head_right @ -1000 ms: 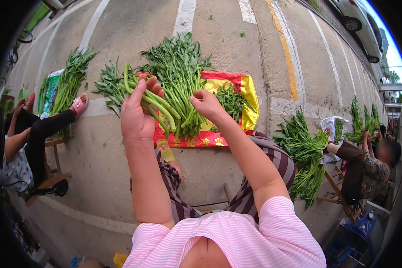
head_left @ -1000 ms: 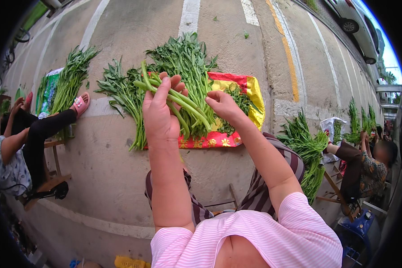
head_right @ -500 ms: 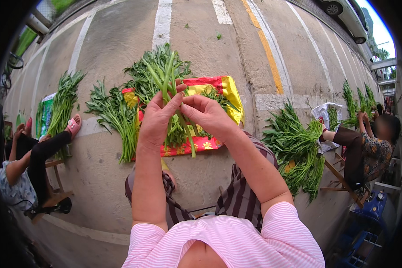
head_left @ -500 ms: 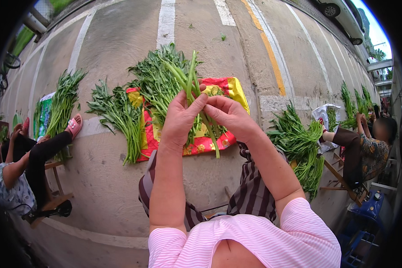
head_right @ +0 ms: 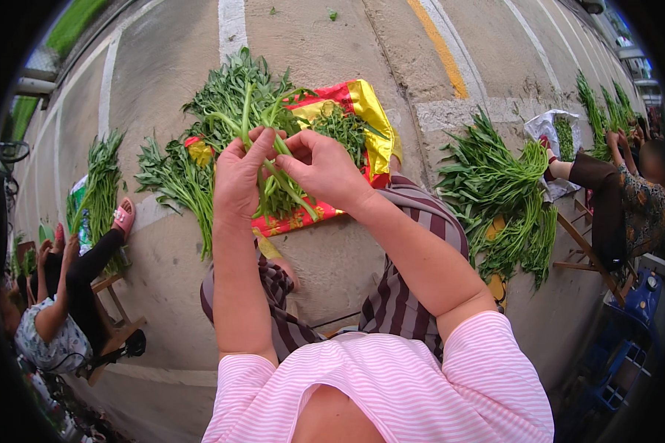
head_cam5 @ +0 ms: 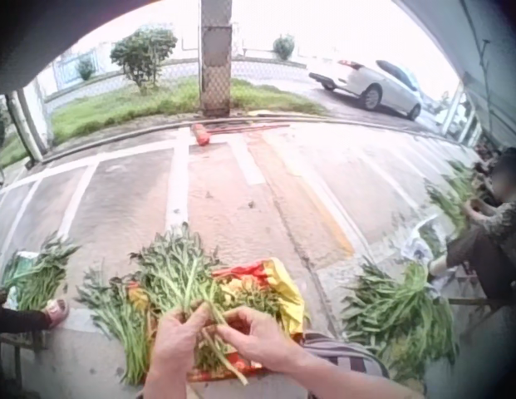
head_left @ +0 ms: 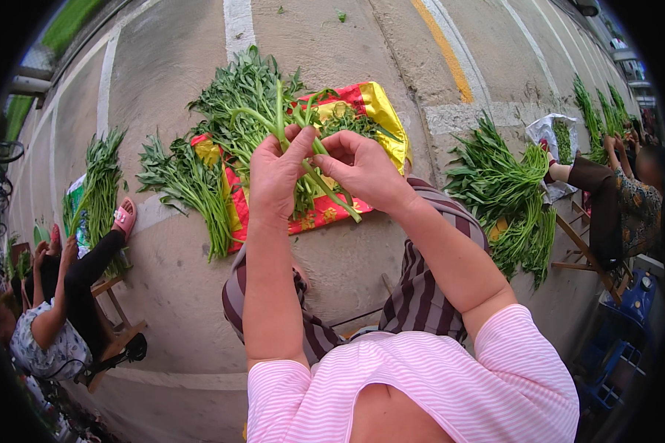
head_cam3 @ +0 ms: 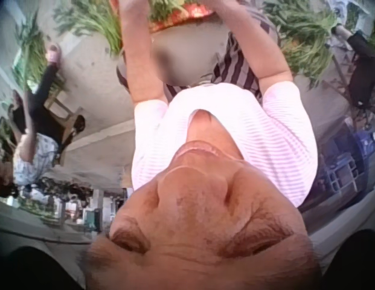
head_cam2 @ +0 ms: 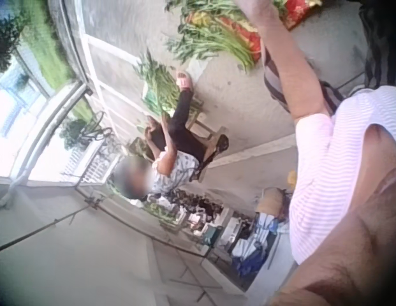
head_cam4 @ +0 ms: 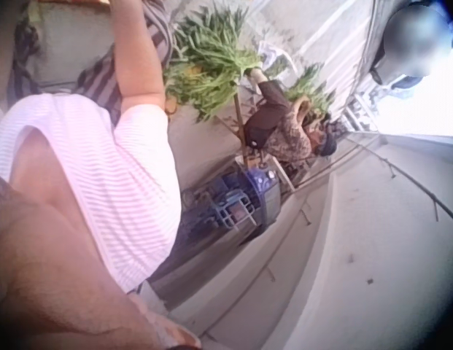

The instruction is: The person picks leaves and small stems from bunches of green vegetables by hand and places them into a pile on a mat on the ground.

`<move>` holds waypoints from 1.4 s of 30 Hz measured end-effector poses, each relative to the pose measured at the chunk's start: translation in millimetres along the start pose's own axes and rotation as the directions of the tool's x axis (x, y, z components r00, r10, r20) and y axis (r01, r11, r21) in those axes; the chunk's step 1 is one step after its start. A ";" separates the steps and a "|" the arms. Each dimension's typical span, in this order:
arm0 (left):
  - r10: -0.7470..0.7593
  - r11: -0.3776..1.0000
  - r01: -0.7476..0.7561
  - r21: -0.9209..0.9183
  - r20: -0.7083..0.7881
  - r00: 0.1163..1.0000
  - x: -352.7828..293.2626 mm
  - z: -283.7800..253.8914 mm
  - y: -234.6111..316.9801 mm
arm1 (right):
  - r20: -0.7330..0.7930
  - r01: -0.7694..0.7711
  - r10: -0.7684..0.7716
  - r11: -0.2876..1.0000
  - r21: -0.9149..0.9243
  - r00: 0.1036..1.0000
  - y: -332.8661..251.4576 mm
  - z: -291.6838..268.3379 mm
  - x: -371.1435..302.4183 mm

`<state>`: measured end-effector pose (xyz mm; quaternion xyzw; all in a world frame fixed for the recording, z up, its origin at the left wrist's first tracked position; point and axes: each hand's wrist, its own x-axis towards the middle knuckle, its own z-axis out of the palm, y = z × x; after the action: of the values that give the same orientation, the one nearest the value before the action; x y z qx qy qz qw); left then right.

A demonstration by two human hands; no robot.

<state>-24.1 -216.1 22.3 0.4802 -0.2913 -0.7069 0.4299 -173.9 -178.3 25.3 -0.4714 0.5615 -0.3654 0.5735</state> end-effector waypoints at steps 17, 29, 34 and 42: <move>0.134 0.991 -0.133 0.017 -0.137 0.981 1.6 -7.4 10.4 | -0.007 -0.347 0.380 0.851 0.393 0.925 -12.7 -30.4 13.3; 0.035 0.743 -0.047 -0.668 -0.031 0.999 4.1 -42.7 22.9 | 0.010 -0.135 0.178 0.711 0.690 0.984 -7.8 -27.5 25.3; -0.023 0.889 -0.055 -0.454 -0.164 0.986 4.6 -25.7 10.6 | 0.031 -0.095 0.103 0.707 0.701 0.994 -14.7 -17.5 21.2; 0.075 0.952 -0.108 -0.287 -0.126 0.989 1.1 -3.4 3.7 | 0.012 -0.124 0.139 0.840 0.529 0.990 -9.1 -1.2 19.4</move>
<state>-19.9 -218.8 23.6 0.4366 -0.1801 -0.6931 0.5446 -172.1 -199.5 28.3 -0.2512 0.4781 -0.4716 0.6971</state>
